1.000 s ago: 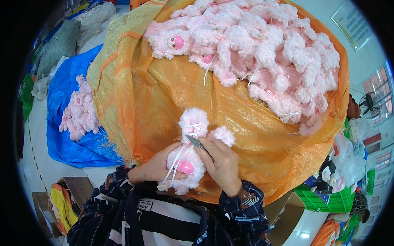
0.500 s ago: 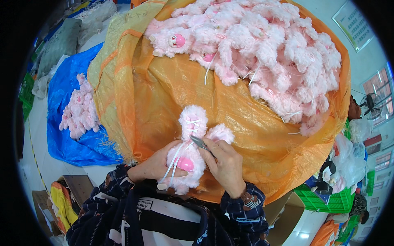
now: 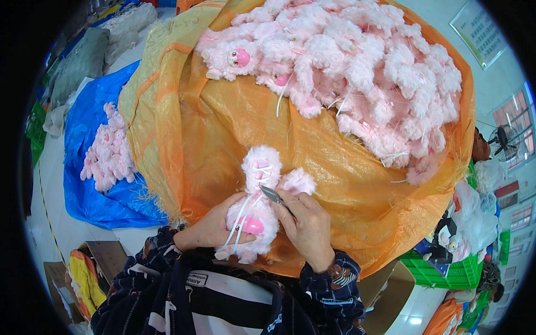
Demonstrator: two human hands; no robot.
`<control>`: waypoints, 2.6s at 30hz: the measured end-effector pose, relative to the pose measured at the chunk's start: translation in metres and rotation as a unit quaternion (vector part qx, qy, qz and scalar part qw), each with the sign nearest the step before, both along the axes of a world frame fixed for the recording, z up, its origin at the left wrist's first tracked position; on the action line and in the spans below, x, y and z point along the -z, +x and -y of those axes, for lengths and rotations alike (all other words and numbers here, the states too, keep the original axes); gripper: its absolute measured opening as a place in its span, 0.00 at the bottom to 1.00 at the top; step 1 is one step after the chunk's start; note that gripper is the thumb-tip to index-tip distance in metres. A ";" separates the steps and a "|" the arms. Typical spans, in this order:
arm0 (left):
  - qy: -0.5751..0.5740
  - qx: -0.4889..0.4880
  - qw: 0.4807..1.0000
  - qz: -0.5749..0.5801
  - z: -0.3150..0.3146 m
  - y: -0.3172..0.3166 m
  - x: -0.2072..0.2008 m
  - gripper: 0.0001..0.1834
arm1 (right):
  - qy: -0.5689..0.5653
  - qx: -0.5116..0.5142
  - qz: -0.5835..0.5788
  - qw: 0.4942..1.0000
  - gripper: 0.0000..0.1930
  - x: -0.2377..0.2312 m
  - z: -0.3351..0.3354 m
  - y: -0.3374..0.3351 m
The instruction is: The person repeatedly picks up small pink stuffed bunny toys from a large orange sack, fluffs their fur, and uses scissors to trim loose threads or ties. The person handles the toys one at a time, performing minor finishing touches before placing them back into the sack.
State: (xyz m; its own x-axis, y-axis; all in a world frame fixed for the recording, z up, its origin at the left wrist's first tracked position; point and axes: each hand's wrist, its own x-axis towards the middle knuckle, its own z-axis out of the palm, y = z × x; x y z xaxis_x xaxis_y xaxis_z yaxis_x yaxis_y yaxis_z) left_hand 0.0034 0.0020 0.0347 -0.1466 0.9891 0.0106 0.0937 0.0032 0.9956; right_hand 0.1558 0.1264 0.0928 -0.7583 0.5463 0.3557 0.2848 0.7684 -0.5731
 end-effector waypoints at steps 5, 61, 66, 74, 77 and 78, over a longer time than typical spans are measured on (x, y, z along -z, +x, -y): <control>0.003 -0.003 1.000 0.007 0.000 0.001 0.002 0.44 | -0.025 0.002 -0.033 0.999 0.13 -0.002 0.000 0.002; 0.038 -0.028 0.930 0.365 -0.010 -0.022 -0.014 0.20 | -0.054 -0.018 -0.105 0.993 0.09 0.017 0.017 -0.031; 0.059 -0.035 0.961 0.267 -0.015 -0.017 0.013 0.19 | -0.329 0.045 -0.203 0.921 0.05 0.033 0.029 -0.036; 0.067 -0.084 0.973 0.205 -0.014 -0.036 0.006 0.18 | -0.356 -0.111 -0.204 0.905 0.12 0.039 0.018 -0.028; 0.066 -0.112 0.927 0.353 -0.004 -0.046 0.021 0.19 | 0.138 -0.168 0.007 0.976 0.18 0.002 0.023 -0.033; 0.073 -0.103 0.917 0.379 -0.002 -0.040 0.014 0.19 | 0.154 -0.172 0.011 0.973 0.18 0.004 0.023 -0.034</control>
State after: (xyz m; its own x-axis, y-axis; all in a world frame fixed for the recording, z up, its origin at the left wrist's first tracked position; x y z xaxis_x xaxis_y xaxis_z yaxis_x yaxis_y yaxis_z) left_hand -0.0370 0.0036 0.0209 -0.3509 0.9355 -0.0419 -0.6122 -0.1953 0.7662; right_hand 0.1221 0.1037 0.0889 -0.8863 0.1287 0.4448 -0.0104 0.9548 -0.2970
